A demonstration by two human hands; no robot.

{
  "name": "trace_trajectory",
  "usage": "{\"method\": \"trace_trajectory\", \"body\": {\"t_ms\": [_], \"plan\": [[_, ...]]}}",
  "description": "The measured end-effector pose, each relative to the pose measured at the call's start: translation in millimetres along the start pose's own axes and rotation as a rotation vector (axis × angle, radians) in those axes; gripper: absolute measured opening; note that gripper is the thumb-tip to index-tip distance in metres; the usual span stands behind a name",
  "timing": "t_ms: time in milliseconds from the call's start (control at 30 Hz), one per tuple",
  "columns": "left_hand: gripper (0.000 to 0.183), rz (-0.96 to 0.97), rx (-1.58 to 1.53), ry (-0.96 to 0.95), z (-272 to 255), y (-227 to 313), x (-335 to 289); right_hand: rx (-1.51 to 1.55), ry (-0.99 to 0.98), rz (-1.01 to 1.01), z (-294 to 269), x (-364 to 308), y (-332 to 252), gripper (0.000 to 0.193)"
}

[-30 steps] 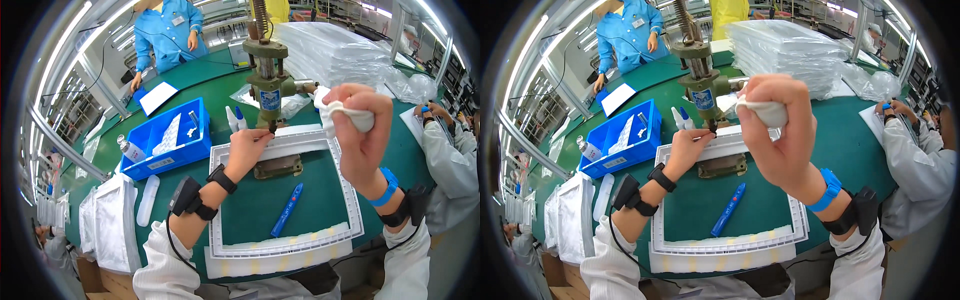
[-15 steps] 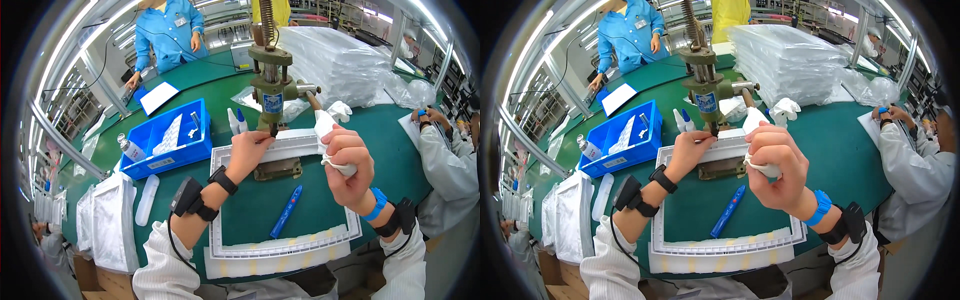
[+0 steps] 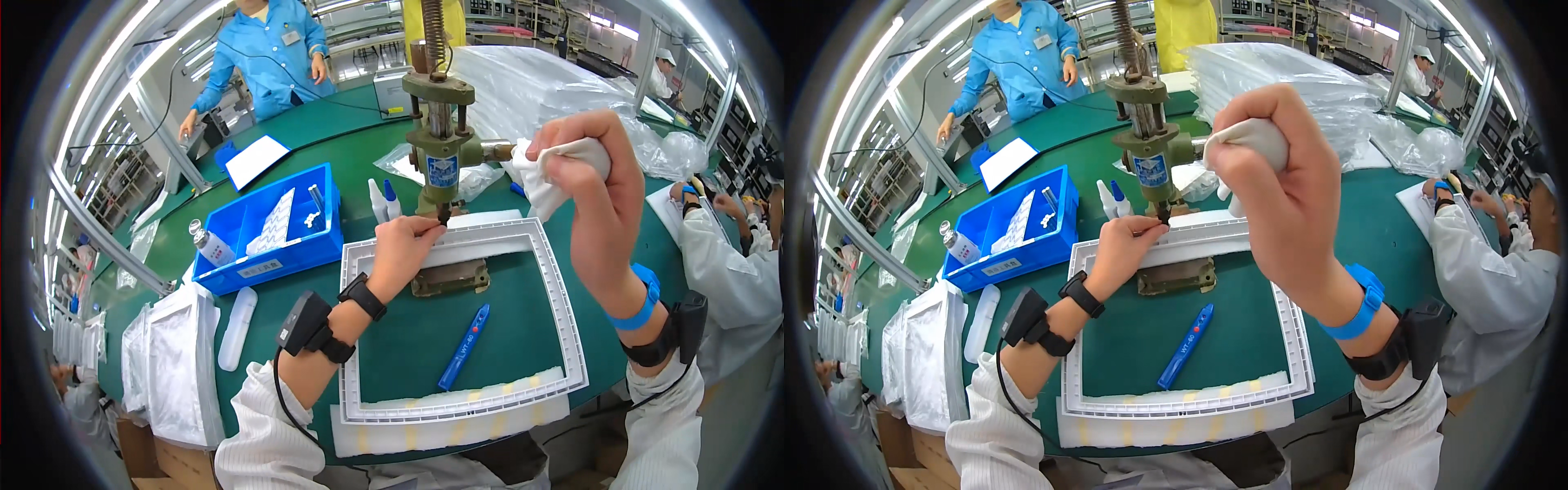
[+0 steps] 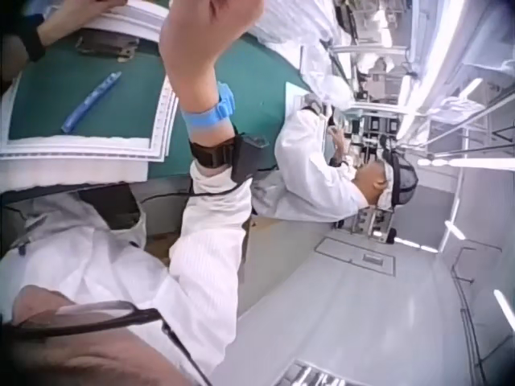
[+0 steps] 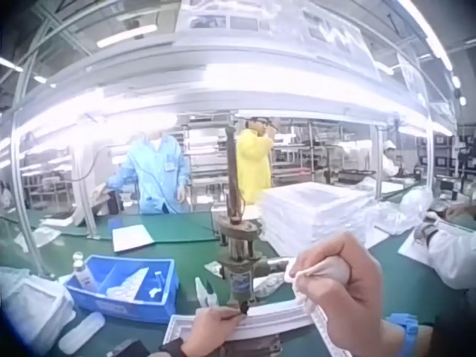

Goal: Assembling white plastic frame components using a manual press and cleaning them with a cloth.

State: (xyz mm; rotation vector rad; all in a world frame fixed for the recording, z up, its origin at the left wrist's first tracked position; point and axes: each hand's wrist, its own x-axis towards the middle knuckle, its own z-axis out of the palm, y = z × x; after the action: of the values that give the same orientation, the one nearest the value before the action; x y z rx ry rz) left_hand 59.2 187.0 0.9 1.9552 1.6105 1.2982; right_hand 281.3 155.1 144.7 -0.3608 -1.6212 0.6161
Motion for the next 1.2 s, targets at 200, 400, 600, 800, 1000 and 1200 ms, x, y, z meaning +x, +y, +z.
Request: {"method": "trace_trajectory", "body": {"t_ms": [200,400,600,800,1000,1200], "plan": [[0.023,0.050,0.014,0.025,-1.2,0.6,-1.0,-0.072,0.014,-0.138,0.7,-29.5,9.0,0.014],[0.023,0.044,0.016,0.015,-0.7,-3.2,-1.1,-0.246,-0.126,-0.286,-5.7,-63.5,21.4,0.015],[0.022,0.018,0.033,0.009,1.7,-3.8,0.4,-0.296,-0.135,-0.314,-7.0,-74.6,31.5,0.015],[0.022,0.022,-0.005,0.011,-1.3,-2.2,-2.7,-0.320,-0.212,-0.343,-11.8,-69.2,28.6,0.015],[0.022,0.062,0.010,0.013,1.0,-1.7,-2.9,-0.379,-0.543,-0.251,-21.1,-42.4,5.6,0.024],[0.023,0.091,0.070,0.031,-1.6,-3.3,-2.3,-0.498,-0.942,-0.326,-18.3,-17.7,-6.6,0.028]]}}
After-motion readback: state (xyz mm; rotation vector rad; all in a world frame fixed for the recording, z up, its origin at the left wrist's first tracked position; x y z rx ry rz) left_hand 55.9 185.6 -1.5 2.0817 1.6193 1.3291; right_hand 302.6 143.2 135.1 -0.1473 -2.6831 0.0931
